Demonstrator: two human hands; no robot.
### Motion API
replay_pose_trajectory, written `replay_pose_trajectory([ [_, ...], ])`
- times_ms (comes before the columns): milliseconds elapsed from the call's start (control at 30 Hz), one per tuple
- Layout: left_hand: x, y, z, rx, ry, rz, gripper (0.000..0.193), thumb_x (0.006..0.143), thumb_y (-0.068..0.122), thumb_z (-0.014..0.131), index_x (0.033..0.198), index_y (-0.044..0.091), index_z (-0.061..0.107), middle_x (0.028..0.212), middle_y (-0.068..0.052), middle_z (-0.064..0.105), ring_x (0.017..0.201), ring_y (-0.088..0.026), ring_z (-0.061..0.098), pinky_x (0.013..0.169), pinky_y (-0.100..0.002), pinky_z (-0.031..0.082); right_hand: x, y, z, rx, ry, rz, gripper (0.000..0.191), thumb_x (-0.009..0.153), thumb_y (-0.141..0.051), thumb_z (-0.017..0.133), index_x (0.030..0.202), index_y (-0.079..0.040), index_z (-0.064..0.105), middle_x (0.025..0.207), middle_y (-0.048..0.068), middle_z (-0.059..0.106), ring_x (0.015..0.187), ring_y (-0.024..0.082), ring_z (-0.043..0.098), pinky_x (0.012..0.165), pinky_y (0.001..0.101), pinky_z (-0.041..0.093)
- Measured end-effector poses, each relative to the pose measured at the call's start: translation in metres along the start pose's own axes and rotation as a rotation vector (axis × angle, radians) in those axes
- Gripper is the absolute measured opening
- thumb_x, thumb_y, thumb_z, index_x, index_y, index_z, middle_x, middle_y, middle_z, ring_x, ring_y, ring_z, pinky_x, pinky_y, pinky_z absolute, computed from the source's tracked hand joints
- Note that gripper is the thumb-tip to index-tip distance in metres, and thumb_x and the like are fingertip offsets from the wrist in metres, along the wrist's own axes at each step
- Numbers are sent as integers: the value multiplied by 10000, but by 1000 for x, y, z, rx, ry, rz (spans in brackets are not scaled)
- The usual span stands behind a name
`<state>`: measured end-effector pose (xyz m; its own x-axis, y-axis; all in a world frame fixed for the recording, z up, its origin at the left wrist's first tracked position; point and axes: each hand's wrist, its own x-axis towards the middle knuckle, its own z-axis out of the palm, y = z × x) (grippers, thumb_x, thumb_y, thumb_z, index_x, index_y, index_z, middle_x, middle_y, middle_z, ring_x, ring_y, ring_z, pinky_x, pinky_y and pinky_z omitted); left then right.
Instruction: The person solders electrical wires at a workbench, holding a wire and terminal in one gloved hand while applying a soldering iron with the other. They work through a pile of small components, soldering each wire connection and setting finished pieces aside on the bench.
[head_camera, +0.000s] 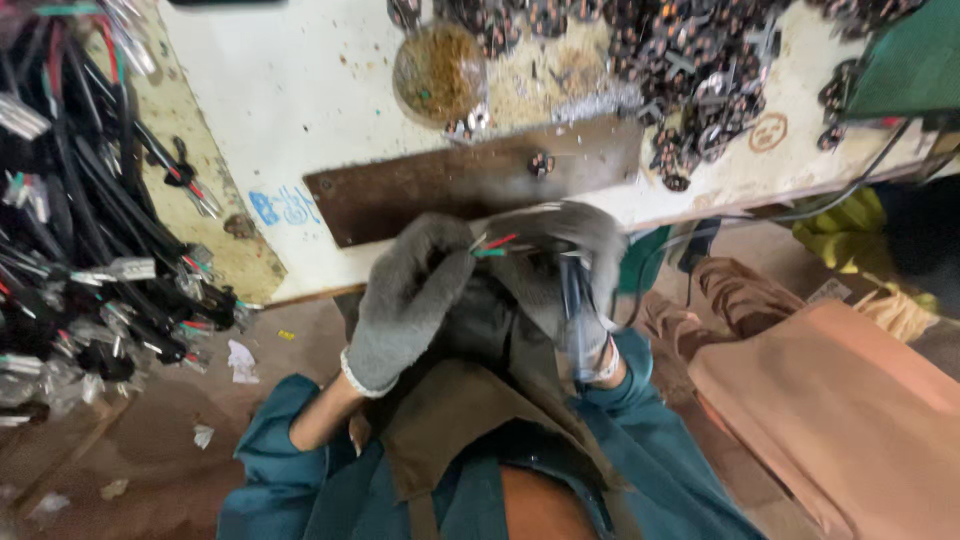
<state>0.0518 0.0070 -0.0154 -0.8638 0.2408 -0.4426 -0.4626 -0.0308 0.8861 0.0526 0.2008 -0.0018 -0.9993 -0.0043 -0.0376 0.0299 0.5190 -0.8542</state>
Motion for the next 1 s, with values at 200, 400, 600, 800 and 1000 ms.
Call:
replay_pose_trajectory([
  [200,5,10,1,231,12,120,99,969,33,671,1065,7,669,1010,-117,704,921,-169,696,823,-306,545,-13,23,0,141,-147,2,540,764,18,888,1196,-113,591,1035,86,723,900,200,722,815,365,559],
  [400,5,4,7,-173,77,-19,100,981,5,633,1076,-15,652,945,-149,655,877,-196,622,796,-313,505,-20,26,15,515,-29,93,578,882,94,824,1266,-112,444,1178,111,617,1048,186,727,849,323,612],
  [600,3,-3,3,172,6,66,113,925,23,706,1031,-12,713,937,-110,740,807,-141,717,745,-287,558,0,14,-12,-42,-180,157,271,710,-53,931,927,-99,775,854,41,745,709,144,652,645,265,498],
  [800,11,5,6,219,33,51,73,877,65,745,940,34,724,829,-108,736,712,-184,728,669,-302,557,13,13,-11,35,-79,-34,205,767,-13,859,892,-79,711,907,60,719,815,173,679,726,298,507],
  [1000,42,26,-20,616,346,359,105,971,64,744,1038,73,663,949,-104,725,777,-230,729,748,-316,572,33,24,-4,-44,222,-52,276,825,18,845,943,-14,597,1050,154,767,878,210,731,749,306,543],
])
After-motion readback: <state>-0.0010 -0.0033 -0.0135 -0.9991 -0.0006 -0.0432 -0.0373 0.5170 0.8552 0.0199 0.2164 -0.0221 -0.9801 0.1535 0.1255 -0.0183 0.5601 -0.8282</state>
